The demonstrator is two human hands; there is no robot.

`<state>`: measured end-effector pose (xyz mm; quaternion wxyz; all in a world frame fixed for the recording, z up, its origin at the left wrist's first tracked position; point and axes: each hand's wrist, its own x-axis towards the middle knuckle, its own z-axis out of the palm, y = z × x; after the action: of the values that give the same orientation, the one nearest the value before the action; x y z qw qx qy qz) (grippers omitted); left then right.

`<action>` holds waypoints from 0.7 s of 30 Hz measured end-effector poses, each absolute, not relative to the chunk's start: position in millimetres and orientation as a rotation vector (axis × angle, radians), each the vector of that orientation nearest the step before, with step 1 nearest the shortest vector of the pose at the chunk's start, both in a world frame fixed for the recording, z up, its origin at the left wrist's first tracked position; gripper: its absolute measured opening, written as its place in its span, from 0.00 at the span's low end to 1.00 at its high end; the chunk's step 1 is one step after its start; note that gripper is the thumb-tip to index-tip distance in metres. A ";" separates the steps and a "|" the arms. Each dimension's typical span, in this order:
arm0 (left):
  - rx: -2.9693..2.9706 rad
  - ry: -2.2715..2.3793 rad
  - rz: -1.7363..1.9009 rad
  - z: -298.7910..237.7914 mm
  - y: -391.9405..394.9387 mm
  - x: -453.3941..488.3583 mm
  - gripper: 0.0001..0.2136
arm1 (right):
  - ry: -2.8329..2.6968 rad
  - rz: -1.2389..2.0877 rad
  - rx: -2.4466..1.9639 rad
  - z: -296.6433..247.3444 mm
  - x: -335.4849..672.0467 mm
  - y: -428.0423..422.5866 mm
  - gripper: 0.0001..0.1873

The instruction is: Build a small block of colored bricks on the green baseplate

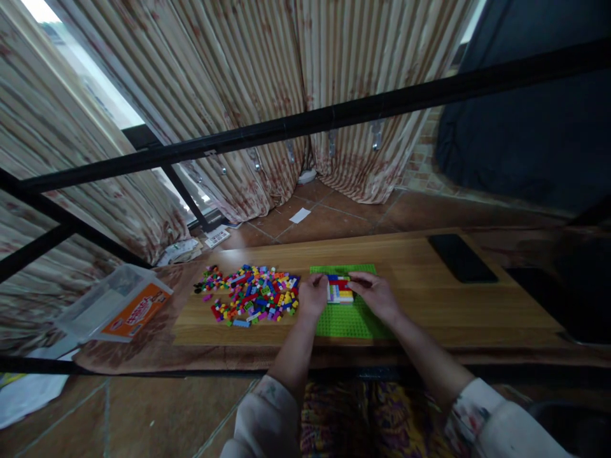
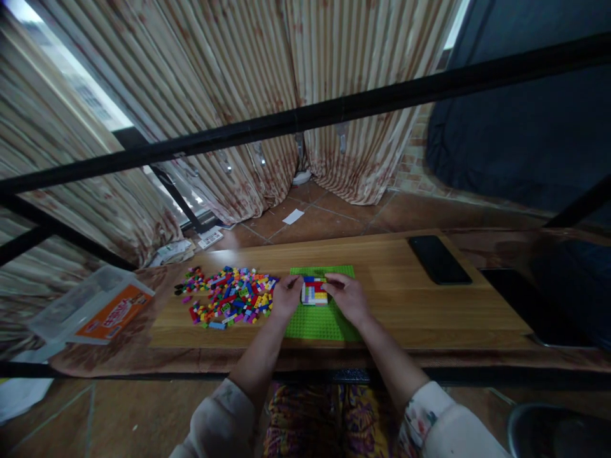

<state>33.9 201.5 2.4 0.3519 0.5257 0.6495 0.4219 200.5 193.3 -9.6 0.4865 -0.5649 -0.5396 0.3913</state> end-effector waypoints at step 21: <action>1.251 1.924 0.808 5.5 212.8 45.4 0.16 | -1.308 0.927 -1.436 -14.3 196.7 191.9 0.18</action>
<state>45.4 212.8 5.5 0.3469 0.4821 0.7418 0.3114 196.7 191.9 -14.3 0.4745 -0.5873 -0.5350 0.3792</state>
